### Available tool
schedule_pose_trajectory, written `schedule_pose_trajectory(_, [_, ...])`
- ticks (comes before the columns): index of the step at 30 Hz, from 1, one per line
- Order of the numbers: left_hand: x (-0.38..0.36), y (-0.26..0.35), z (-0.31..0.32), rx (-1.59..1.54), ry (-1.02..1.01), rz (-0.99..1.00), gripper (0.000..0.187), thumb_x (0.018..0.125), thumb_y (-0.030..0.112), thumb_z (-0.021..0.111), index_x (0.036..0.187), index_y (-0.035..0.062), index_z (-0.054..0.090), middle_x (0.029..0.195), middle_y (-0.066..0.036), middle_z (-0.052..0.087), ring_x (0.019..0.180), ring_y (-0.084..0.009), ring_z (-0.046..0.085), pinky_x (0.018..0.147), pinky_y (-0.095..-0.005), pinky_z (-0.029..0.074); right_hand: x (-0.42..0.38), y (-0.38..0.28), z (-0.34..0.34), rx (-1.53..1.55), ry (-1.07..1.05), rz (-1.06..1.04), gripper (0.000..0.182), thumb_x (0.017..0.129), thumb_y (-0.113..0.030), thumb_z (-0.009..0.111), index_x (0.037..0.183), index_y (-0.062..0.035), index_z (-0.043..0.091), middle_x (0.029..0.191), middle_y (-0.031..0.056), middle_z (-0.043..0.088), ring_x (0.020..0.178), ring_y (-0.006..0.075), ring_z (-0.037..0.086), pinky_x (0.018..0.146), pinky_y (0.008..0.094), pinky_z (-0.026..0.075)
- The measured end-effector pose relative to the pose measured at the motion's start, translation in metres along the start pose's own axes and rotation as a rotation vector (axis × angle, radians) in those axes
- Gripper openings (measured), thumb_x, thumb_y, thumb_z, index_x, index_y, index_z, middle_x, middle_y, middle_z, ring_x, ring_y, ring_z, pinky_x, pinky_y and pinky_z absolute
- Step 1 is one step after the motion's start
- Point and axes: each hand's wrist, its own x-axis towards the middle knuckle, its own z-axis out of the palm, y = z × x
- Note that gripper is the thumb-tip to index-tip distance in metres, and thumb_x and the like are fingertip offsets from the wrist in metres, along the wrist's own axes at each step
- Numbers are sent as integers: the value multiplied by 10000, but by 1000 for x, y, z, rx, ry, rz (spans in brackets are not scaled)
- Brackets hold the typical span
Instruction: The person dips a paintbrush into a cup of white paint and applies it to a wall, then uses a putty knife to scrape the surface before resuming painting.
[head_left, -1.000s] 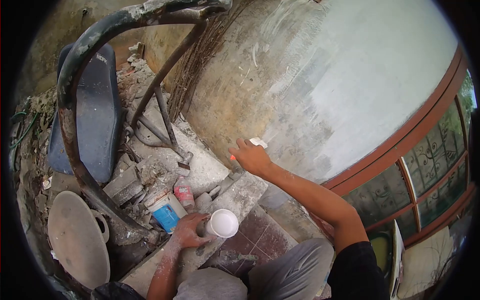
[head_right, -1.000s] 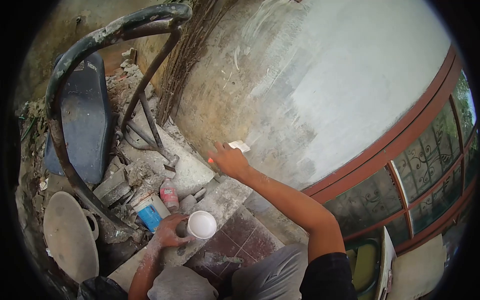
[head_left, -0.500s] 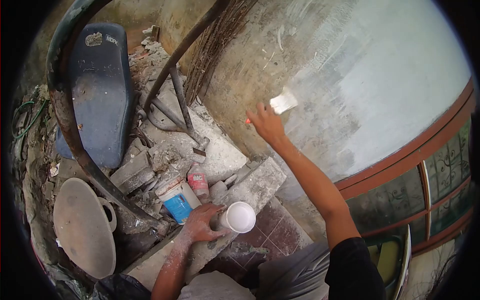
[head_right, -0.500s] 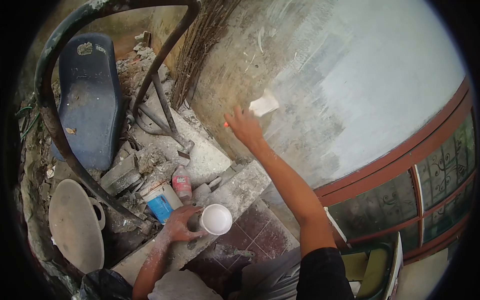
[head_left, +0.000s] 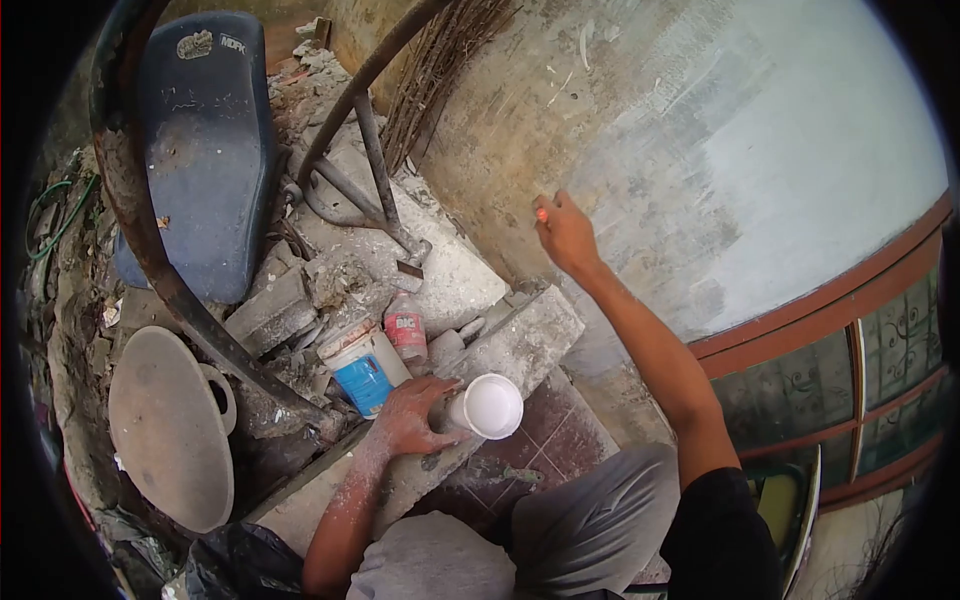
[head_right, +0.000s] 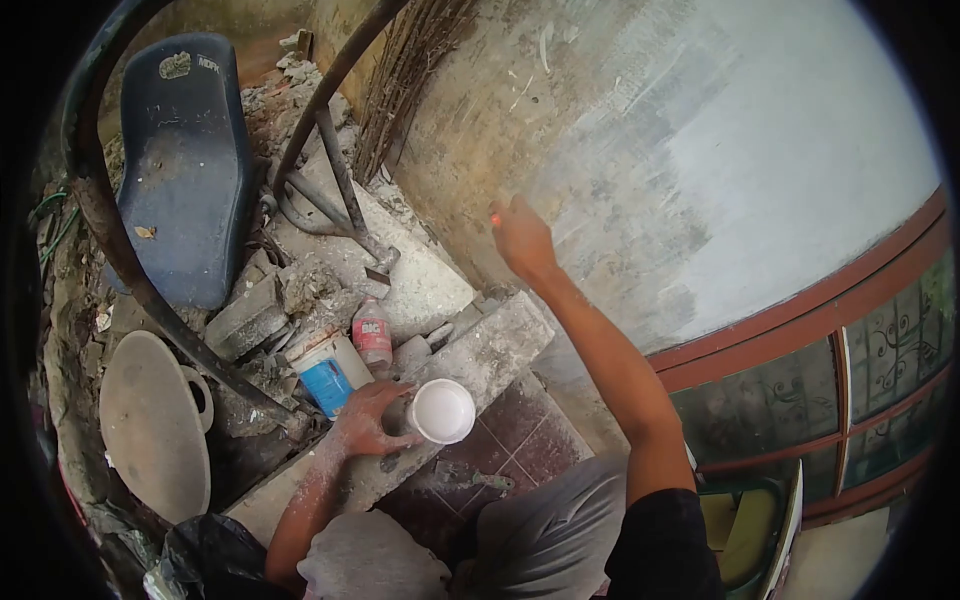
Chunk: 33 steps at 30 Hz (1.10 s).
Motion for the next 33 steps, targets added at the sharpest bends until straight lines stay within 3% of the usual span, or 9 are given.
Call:
schedule_pose_trajectory(4, [1,0,0,31,18,17,782,708,496,864,1312,69,610,1258,-161,660,1157,-367,627,998,-467,500,27,-22,-91,-123,163,-59,121,900,-131,628,1021,-135,628,914,144,542,821,354,593,698,463,496])
schedule_pose_trajectory(6, [-1,0,1,41,18,13,782,709,498,863,1312,70,610,1260,-161,658,1157,-368,626,997,-465,501,26,-29,-110,-51,396,-69,143,878,-72,640,1016,-110,637,881,134,526,777,340,574,674,442,485])
schedule_pose_trajectory(9, [1,-2,1,22,9,12,787,709,504,860,1315,71,606,1260,-163,654,1164,-370,619,1001,-471,496,5,-27,-87,215,390,70,161,862,-39,643,1018,-77,630,875,143,516,772,340,577,664,424,475])
schedule_pose_trajectory(13, [0,-4,2,2,12,22,796,699,486,868,1324,72,600,1243,-173,653,1152,-377,621,995,-474,498,-48,-20,-2,347,180,167,168,855,-43,634,1021,-51,616,887,169,512,807,373,582,721,440,472])
schedule_pose_trajectory(19, [-2,-6,2,-22,6,-4,816,700,508,858,1347,94,586,1234,-181,644,1158,-381,610,1008,-483,482,-90,17,87,367,17,191,207,844,-23,640,1047,-41,604,964,200,524,904,418,580,788,465,473])
schedule_pose_trajectory(23, [-4,-8,5,6,-12,-17,878,685,538,860,1387,107,554,1264,-180,624,1179,-383,592,1018,-491,467,-80,40,71,317,-54,42,213,841,-21,649,1050,-41,609,959,195,526,882,425,579,770,469,478])
schedule_pose_trajectory(28, [-5,-4,2,2,-39,-46,890,694,565,845,1401,117,543,1281,-182,610,1193,-393,578,1029,-504,454,-46,24,-21,110,55,-45,203,841,1,651,1037,-40,617,921,173,539,816,387,595,699,430,489])
schedule_pose_trajectory(32, [-2,-1,-1,22,23,7,835,703,515,840,1364,82,570,1212,-203,644,1129,-397,617,996,-488,483,-51,21,-29,246,239,-71,190,841,40,638,1014,-36,618,886,130,538,768,296,601,667,377,478])
schedule_pose_trajectory(33, [-2,0,-2,23,24,7,835,703,515,840,1364,82,570,1212,-203,644,1129,-397,617,996,-488,483,-58,21,-17,442,207,52,183,840,44,638,1004,-33,611,881,128,534,766,290,595,675,370,477])
